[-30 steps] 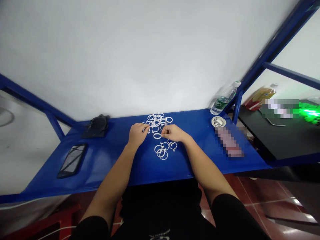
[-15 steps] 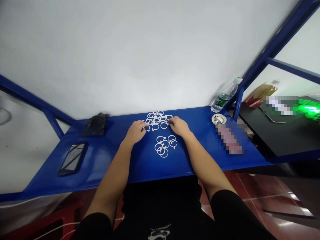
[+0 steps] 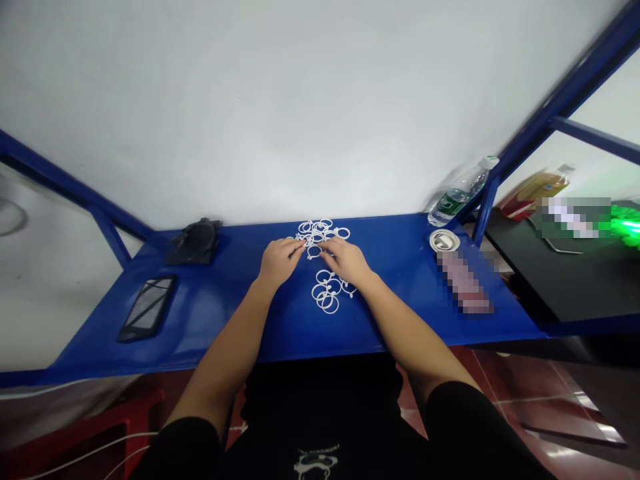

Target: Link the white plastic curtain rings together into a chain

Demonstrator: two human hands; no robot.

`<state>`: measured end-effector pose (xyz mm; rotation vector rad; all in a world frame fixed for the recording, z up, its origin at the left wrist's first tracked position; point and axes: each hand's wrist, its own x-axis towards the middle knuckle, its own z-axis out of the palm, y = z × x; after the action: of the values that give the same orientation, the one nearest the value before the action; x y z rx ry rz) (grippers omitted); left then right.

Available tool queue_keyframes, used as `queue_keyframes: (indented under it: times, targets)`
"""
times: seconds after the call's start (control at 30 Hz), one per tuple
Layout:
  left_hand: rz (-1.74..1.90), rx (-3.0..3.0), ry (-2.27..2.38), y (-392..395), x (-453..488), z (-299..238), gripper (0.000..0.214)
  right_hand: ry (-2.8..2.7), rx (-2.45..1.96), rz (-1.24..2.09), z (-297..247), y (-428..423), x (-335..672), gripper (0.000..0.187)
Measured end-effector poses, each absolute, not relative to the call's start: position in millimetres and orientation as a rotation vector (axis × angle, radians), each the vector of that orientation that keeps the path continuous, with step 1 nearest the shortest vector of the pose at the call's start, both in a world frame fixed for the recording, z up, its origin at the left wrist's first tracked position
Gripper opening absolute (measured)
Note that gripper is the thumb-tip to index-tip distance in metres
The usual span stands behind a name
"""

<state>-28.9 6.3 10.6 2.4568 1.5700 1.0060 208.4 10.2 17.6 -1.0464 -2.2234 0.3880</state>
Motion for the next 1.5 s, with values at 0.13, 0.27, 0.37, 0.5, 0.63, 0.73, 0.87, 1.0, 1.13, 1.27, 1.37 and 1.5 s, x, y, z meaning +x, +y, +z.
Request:
queue_keyframes:
  times: [0.13,0.27,0.37,0.5,0.63,0.73,0.87,1.0,1.13,1.27,1.37,1.5]
  targets:
    - [1.150,2.496,1.338,0,-19,8,0.028,-2.181,-0.958,0.362,17,4,203,0.027]
    - [1.353,2.507,1.188,-2,-10,0,0.025,-2.126,-0.859,0.272,16,5,204,0.021]
    - [1.428,2.457,1.188,-3,-5,-4,0.025,-2.122,-0.832,0.243,15,4,203,0.018]
    - [1.433,2.457,1.179,-6,-2,-2,0.026,-2.094,-0.817,0.211,16,1,201,0.017]
    - [1.422,2.513,1.142,-8,-4,5,0.025,-2.070,-0.811,0.226,19,-1,202,0.016]
    - [1.350,2.518,1.215,-5,-12,11,0.022,-2.103,-0.830,0.250,26,2,209,0.015]
    - [1.223,2.390,1.579,8,-34,13,0.023,-2.077,-0.901,0.203,35,7,224,0.013]
    - [0.854,2.273,1.823,17,-54,9,0.036,-2.095,-0.940,0.216,37,10,229,0.011]
    - [0.471,2.241,1.878,17,-63,7,0.059,-2.140,-0.997,0.250,37,10,227,0.014]
    - [0.323,2.212,1.941,16,-64,8,0.062,-2.213,-1.085,0.328,35,13,227,0.015]
    - [0.341,2.131,2.023,15,-64,10,0.072,-2.340,-1.158,0.425,29,17,226,0.013]
    - [0.324,1.994,2.097,15,-63,15,0.059,-2.469,-1.249,0.501,21,22,225,0.012]
